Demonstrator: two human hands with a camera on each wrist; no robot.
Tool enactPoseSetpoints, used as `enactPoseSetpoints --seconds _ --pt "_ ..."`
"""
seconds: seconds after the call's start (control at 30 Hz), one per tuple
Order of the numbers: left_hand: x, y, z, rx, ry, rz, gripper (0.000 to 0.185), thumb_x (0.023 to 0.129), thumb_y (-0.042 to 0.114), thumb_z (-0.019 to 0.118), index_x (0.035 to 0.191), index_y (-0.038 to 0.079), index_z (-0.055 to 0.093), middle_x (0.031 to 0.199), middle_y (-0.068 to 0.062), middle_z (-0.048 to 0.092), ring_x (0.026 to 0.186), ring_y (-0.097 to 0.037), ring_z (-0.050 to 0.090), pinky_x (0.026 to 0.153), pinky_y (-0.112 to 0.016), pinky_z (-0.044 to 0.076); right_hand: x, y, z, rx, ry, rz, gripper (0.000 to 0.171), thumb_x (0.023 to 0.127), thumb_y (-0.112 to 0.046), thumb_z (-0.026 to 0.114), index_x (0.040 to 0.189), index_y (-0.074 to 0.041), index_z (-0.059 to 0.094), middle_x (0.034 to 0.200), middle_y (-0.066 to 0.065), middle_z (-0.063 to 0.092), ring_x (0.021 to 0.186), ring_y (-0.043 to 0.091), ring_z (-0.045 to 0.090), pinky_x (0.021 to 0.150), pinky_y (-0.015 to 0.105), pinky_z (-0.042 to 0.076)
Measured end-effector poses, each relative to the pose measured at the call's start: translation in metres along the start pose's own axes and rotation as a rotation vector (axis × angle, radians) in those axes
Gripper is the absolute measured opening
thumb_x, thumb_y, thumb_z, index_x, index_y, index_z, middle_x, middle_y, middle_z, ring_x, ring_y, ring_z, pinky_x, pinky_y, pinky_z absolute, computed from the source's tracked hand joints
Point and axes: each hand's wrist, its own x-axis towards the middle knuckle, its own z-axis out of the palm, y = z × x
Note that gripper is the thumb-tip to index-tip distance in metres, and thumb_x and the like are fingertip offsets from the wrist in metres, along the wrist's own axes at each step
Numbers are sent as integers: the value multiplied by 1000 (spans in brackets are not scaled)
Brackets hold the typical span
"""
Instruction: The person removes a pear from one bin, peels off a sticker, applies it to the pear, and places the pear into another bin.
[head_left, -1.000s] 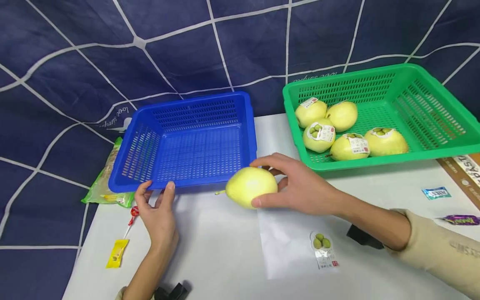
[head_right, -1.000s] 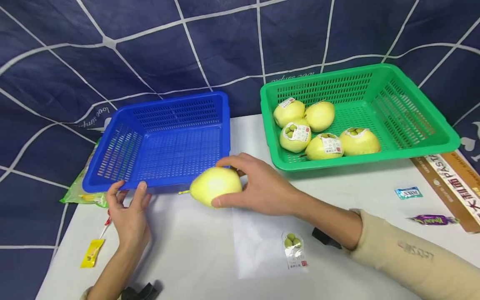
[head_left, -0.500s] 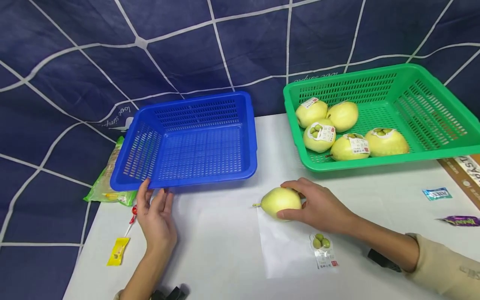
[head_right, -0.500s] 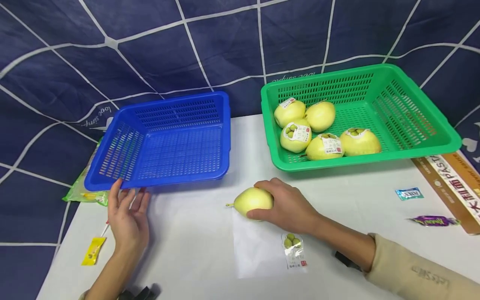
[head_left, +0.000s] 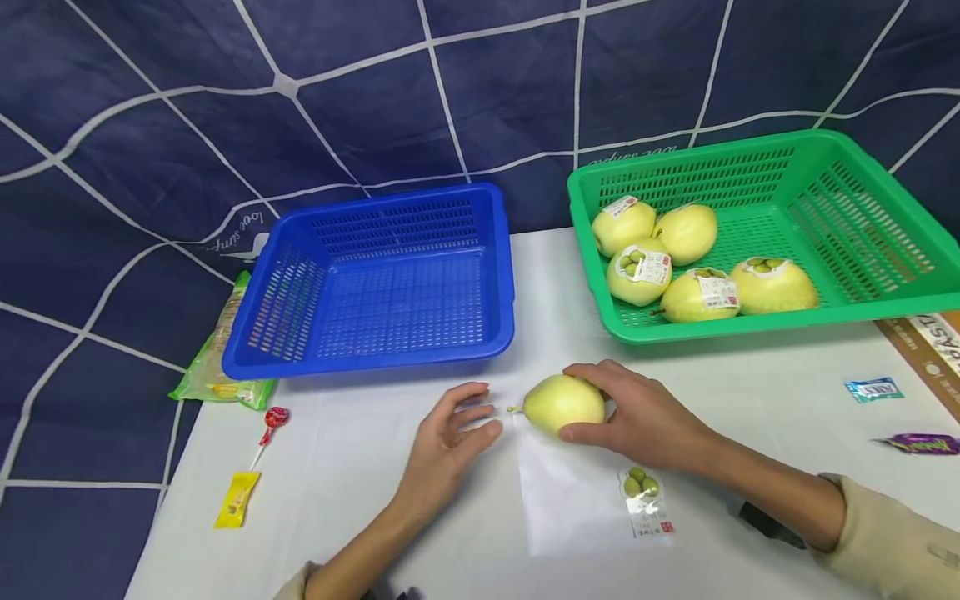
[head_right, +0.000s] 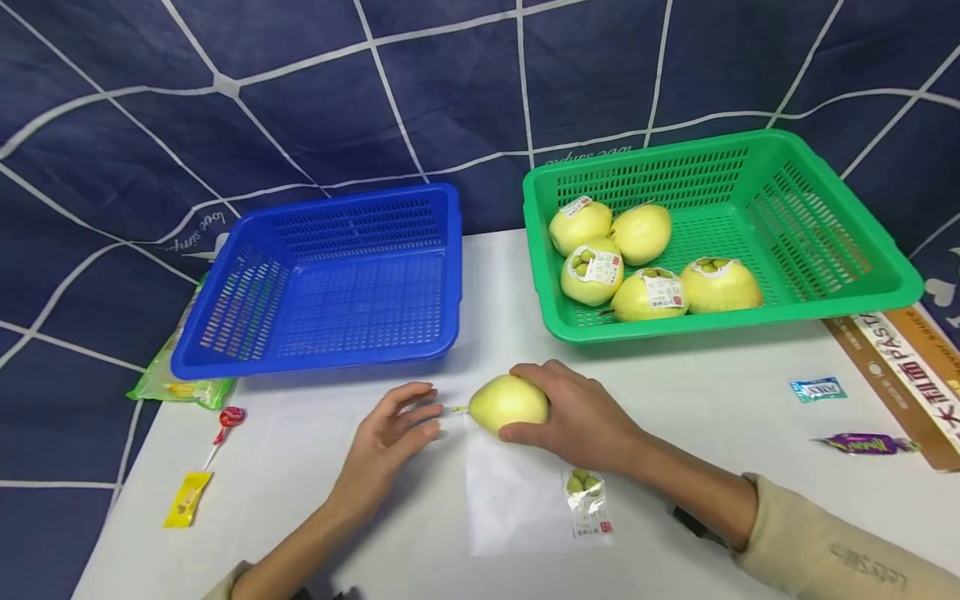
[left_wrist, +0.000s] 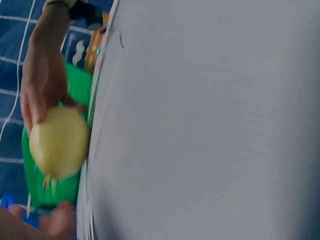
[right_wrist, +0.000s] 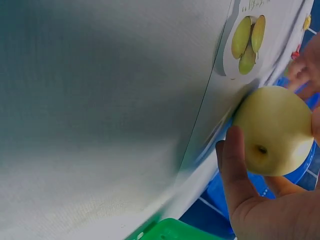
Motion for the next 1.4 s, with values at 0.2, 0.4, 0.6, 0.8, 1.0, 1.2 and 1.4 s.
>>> enactPoseSetpoints --seconds 0.2,0.4,0.6,0.8,1.0,1.2,1.4 --pt "32 2 23 70 -215 -239 64 90 30 72 146 11 46 128 -13 57 106 -23 62 80 -38 57 -4 0 0 9 -28 -47 60 80 -37 83 129 -12 60 102 -2 58 74 8 54 63 25 51" --pt "38 1 24 298 -350 -117 60 89 25 76 143 13 52 127 -5 62 104 -20 63 67 -31 56 -7 0 -1 39 -44 -60 62 82 -36 82 134 -13 57 108 0 58 77 8 56 64 23 53" --pt "37 0 20 276 -360 -83 61 89 21 76 144 9 51 138 -10 56 104 -19 65 74 -31 57 -20 3 -4 70 -51 15 81 81 -36 83 144 -8 41 118 4 54 85 9 58 64 22 53" --pt "40 0 16 249 -388 -83 62 89 19 76 144 8 51 141 -11 54 111 -20 64 90 -30 53 -45 14 -10 22 -113 48 59 80 -43 81 125 -15 55 101 -6 48 81 7 50 60 22 46" --pt "39 1 14 251 -389 -85 63 88 20 77 144 8 50 141 -11 54 112 -22 63 91 -31 53 -65 31 -10 -39 -226 -61 31 79 -23 83 104 -22 64 92 -12 40 77 0 43 63 18 39" --pt "38 0 14 255 -384 -69 62 87 18 78 143 10 52 139 -12 55 109 -21 65 89 -31 53 -65 35 -11 -3 -209 -153 36 81 -4 77 84 -30 52 82 -20 43 74 -2 46 61 17 41" --pt "38 0 15 273 -378 -68 63 87 20 79 143 12 53 139 -13 56 106 -19 66 88 -30 53 -53 16 -22 143 -183 -295 36 90 4 67 86 -28 51 73 -20 47 65 -4 47 55 16 43"
